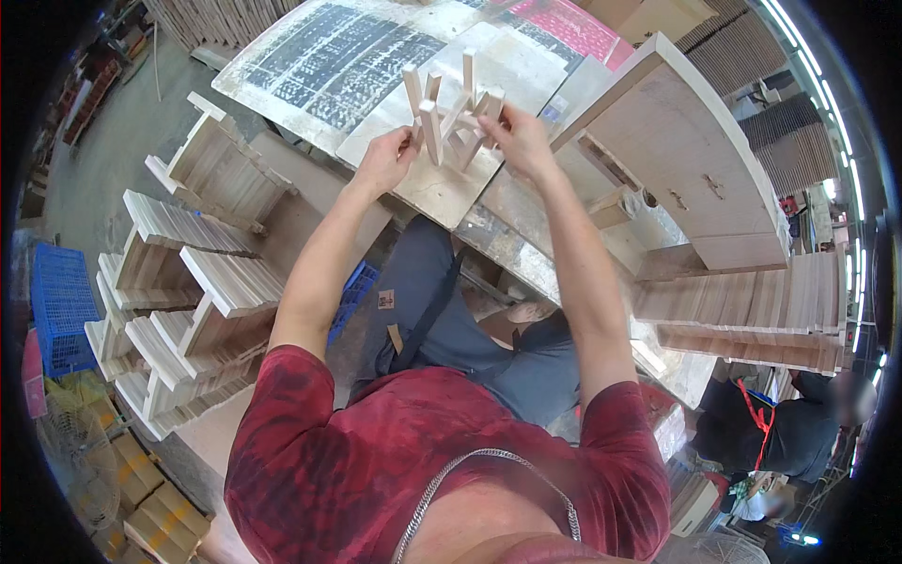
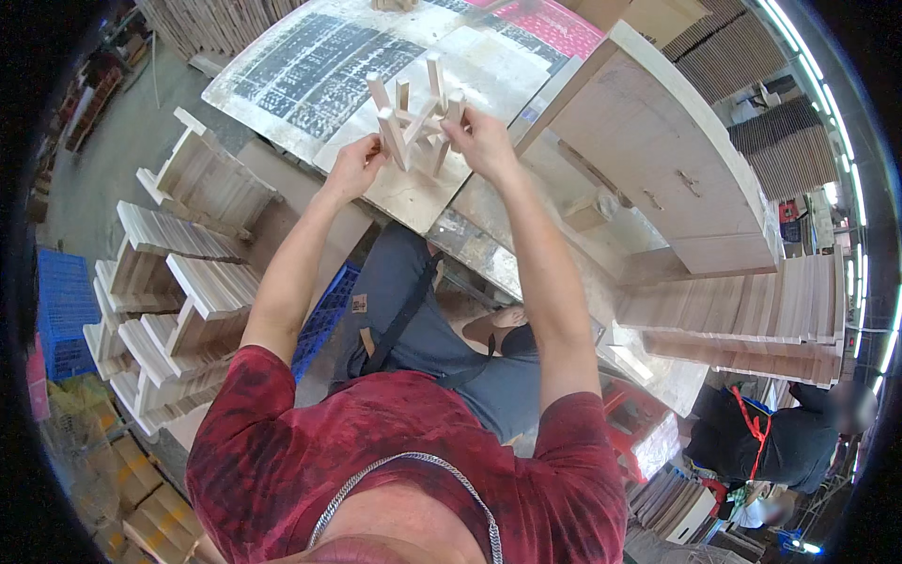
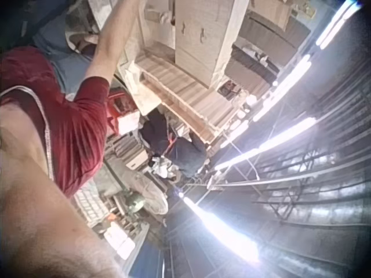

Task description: Assembling wooden interlocking joints by hand and occasionally using a hammer in a furniture workshop.

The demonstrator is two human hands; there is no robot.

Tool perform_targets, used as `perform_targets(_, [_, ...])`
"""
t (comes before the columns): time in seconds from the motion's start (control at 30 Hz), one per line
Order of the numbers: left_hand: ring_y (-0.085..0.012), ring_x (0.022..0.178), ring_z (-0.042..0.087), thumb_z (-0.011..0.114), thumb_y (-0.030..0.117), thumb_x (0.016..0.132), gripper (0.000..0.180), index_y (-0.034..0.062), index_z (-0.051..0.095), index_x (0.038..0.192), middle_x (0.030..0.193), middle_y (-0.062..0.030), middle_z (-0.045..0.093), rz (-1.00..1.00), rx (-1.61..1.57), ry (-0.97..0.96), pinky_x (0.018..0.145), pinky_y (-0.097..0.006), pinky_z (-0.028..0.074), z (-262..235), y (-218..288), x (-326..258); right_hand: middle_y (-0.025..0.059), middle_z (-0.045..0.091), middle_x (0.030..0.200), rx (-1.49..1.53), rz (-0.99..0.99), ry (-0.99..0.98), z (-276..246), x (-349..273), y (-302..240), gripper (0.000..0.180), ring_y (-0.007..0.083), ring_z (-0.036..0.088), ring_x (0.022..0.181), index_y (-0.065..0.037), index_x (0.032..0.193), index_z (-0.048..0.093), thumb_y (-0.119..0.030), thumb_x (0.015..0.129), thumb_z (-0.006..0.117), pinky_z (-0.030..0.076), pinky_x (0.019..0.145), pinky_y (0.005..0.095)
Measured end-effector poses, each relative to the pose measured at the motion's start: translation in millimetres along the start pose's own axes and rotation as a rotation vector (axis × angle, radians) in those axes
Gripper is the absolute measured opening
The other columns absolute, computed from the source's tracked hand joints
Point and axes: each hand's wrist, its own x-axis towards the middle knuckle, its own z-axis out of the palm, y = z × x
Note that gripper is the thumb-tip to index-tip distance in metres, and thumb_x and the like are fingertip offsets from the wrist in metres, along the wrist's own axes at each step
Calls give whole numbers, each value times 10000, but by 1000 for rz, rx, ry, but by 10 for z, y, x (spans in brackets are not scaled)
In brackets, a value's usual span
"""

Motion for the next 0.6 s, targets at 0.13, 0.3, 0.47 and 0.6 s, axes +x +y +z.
perform_targets(0.13, [-270, 1140, 684, 778, 175, 871, 505, -30, 587, 1291, 1218, -194, 687, 143, -48, 54, 972, -348, 533, 89, 20, -178, 165, 712, 820, 112, 208, 41, 300, -220, 299, 593, 287, 682, 771, 27, 986, 694, -563, 941, 646, 523, 764, 418])
perform_targets(0.3, [-274, 1127, 695, 838, 232, 824, 542, -28, 618, 1246, 1183, -196, 710, 92, 3, 196, 961, -357, 539, 151, 76, -144, 205, 720, 928, -12, -38, 189, 651, -440, 179, 674, 364, 712, 940, 56, 1088, 652, -515, 777, 827, 540, 845, 430])
perform_targets(0.47, [-381, 896, 694, 825, 269, 819, 418, -20, 633, 1052, 903, -202, 699, 171, -78, 257, 791, -449, 532, 381, -25, 72, 218, 714, 1004, -182, 79, 213, 519, -486, 233, 532, 374, 708, 938, 16, 1103, 610, -361, 797, 827, 555, 816, 456])
perform_targets(0.6, [-160, 652, 500, 816, 298, 837, 360, 41, 565, 823, 667, -44, 555, 140, 81, 282, 592, -371, 436, 543, -283, 118, 287, 690, 1020, -184, 184, 182, 536, -708, 66, 588, 438, 687, 961, 42, 1150, 630, -374, 773, 804, 562, 837, 511])
